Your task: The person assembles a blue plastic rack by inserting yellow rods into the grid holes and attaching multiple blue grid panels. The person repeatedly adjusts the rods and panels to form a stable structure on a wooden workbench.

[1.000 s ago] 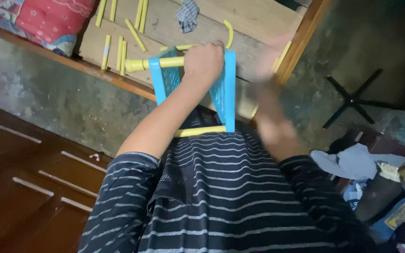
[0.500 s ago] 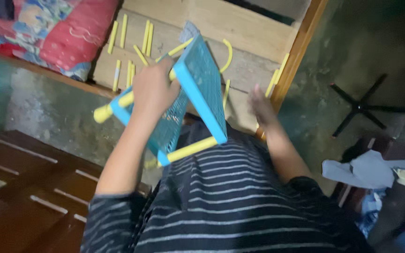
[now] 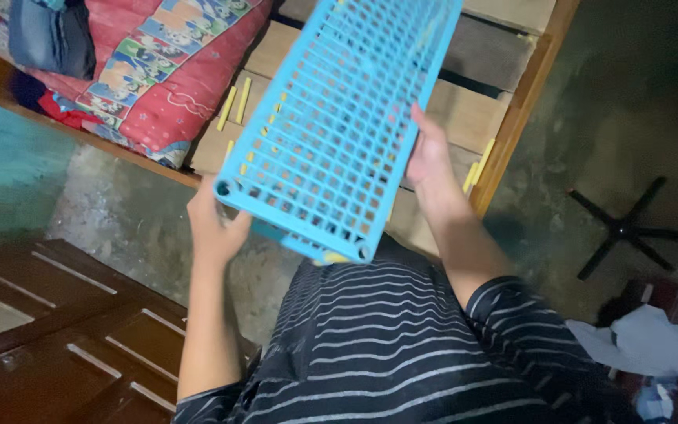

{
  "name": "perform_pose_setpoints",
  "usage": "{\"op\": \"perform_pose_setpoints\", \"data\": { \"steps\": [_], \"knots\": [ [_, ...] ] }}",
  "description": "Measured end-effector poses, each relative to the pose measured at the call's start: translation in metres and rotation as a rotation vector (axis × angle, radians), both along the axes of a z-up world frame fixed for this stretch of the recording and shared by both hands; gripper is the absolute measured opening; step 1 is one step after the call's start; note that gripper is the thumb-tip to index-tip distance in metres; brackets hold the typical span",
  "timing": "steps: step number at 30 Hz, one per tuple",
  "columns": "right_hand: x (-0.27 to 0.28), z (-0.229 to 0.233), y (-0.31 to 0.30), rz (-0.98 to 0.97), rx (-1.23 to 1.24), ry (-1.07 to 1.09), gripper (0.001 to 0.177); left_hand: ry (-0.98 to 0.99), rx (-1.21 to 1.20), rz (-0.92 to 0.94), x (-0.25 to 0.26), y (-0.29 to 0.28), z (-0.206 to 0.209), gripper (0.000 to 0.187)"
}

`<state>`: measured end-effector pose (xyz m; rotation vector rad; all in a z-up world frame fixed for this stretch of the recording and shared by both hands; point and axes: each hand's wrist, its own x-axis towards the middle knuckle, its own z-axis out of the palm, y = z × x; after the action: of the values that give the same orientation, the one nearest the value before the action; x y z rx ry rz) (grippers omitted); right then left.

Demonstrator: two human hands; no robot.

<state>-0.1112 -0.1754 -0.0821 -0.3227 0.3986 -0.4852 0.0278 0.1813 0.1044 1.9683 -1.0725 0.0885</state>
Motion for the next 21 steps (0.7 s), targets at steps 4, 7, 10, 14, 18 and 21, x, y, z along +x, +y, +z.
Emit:
{"op": "perform_pose_setpoints", "data": {
  "steps": [4, 7, 10, 14, 18, 21],
  "knots": [
    [-0.006, 0.062, -0.004, 0.021, -0.218, -0.093, 0.04, 0.308, 0.244, -0.064, 0.027, 0.045, -0.009, 0.047],
    [-0.015, 0.086, 0.008, 0.005, -0.325, -0.102, 0.047, 0.555, 0.272, -0.065, 0.048, 0.056, -0.02, 0.049],
    [-0.028, 0.094, 0.026, -0.04, -0.385, -0.105, 0.052, 0.539, 0.262, 0.038, 0.06, 0.044, -0.029, 0.051],
    [-0.04, 0.096, 0.065, -0.054, -0.576, -0.058, 0.051, 0.567, 0.201, 0.087, 0.085, -0.016, -0.049, 0.062],
    [-0.063, 0.1, 0.115, 0.118, -0.815, 0.125, 0.042, 0.786, -0.109, -0.177, 0.106, -0.095, -0.082, 0.077],
    [-0.057, 0.098, 0.138, 0.134, -0.967, 0.078, 0.051, 0.755, -0.338, -0.261, 0.106, -0.143, -0.111, 0.078]
  ]
}}
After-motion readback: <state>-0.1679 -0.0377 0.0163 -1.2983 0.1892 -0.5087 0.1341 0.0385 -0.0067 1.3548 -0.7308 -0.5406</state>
